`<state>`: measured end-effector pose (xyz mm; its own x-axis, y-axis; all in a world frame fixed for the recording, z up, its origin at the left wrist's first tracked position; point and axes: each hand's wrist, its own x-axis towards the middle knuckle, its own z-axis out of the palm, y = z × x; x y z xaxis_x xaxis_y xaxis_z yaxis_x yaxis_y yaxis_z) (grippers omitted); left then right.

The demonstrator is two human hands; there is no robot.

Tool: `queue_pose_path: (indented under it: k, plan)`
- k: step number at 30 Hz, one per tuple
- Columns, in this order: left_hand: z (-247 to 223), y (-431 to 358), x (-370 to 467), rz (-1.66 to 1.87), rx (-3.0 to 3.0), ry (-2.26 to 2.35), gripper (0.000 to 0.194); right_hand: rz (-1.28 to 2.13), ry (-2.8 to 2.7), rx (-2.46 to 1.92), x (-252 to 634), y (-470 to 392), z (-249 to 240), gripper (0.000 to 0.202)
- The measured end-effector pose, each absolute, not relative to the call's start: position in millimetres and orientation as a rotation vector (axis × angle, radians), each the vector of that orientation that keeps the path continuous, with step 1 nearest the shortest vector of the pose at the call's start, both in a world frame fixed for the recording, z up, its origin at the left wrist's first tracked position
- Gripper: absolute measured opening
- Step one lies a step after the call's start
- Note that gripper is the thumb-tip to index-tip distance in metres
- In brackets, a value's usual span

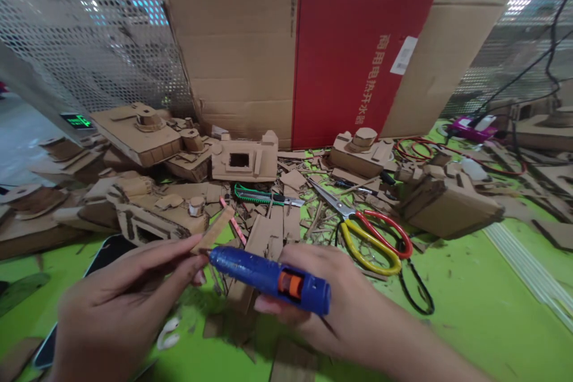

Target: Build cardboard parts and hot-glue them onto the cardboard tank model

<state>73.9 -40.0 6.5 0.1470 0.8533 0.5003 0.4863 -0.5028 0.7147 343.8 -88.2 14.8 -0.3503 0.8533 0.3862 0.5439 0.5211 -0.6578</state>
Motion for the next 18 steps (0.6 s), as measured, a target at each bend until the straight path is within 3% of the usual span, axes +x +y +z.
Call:
queue_pose_path:
  k: [7, 13, 18]
  plan:
    - [4.1, -41.3, 72.5, 1.318, 2.046, 1.286, 0.034, 0.614, -1.918, -1.227, 345.1, -89.1, 17.7, 0.033]
    - [4.8, -41.7, 72.9, 1.295, 1.989, 1.317, 0.028, 0.764, -1.876, -1.21, 348.3, -90.1, 15.8, 0.015]
    - [11.6, -43.1, 74.5, 1.304, 2.007, 1.327, 0.023, 0.691, -1.843, -1.276, 346.5, -89.7, 11.8, 0.024]
